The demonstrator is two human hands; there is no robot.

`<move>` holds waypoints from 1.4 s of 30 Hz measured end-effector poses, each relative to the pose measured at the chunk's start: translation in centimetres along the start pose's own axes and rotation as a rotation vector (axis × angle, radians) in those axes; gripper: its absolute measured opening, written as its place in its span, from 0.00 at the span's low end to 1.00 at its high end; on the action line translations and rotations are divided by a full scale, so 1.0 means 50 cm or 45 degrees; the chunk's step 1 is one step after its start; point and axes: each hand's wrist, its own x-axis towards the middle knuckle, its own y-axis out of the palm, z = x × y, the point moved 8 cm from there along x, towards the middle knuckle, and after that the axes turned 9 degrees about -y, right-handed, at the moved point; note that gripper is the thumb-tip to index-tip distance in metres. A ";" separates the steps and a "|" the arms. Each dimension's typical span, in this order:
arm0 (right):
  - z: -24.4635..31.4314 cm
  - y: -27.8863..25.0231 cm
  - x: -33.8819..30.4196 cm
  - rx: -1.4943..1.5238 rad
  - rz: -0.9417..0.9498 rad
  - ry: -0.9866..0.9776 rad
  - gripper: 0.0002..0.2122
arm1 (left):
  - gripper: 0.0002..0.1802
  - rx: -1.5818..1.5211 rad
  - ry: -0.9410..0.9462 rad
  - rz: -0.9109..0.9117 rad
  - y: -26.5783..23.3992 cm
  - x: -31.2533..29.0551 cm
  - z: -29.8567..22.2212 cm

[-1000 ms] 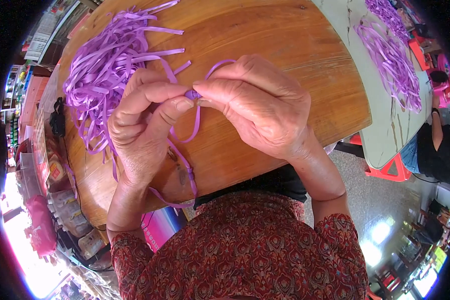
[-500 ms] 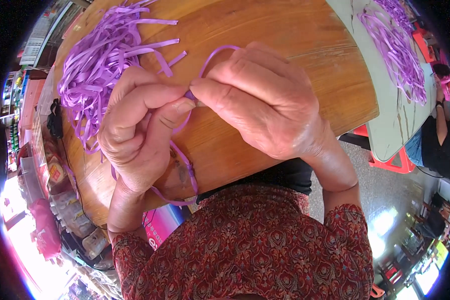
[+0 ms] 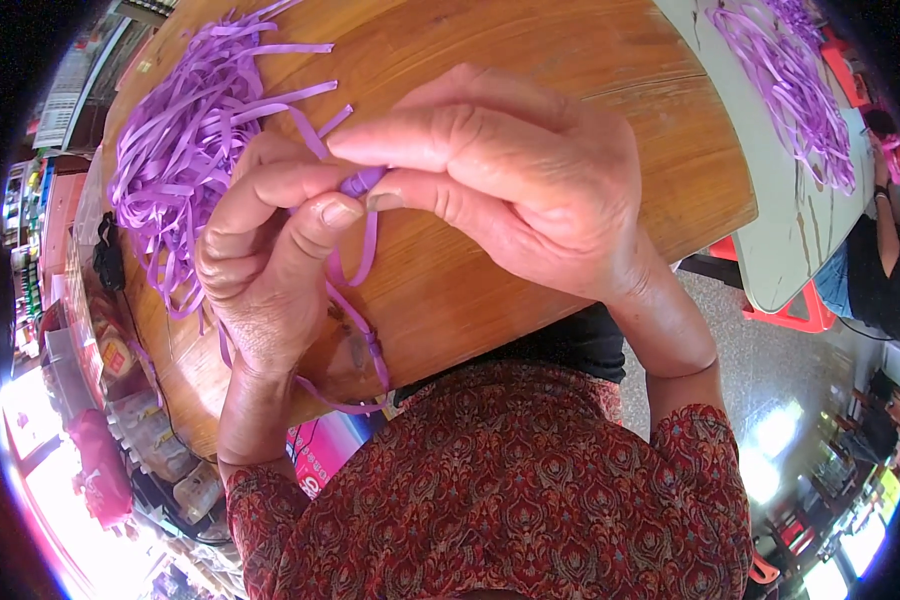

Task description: The person picks up a purple ribbon from a pile on a wooden table and rolls it into a small coil by hand. They then pick up a second ribbon and thread it through the center of the first coil before rolling the second ribbon around it.

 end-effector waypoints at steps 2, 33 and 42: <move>-0.003 -0.001 -0.002 0.015 0.002 -0.005 0.12 | 0.07 -0.042 0.074 -0.030 -0.001 0.000 -0.001; 0.005 0.010 -0.005 0.082 0.064 0.022 0.08 | 0.09 0.281 0.283 -0.127 0.006 -0.025 -0.038; -0.003 0.014 -0.006 0.149 0.114 0.064 0.07 | 0.09 0.362 0.523 -0.145 0.015 -0.025 -0.051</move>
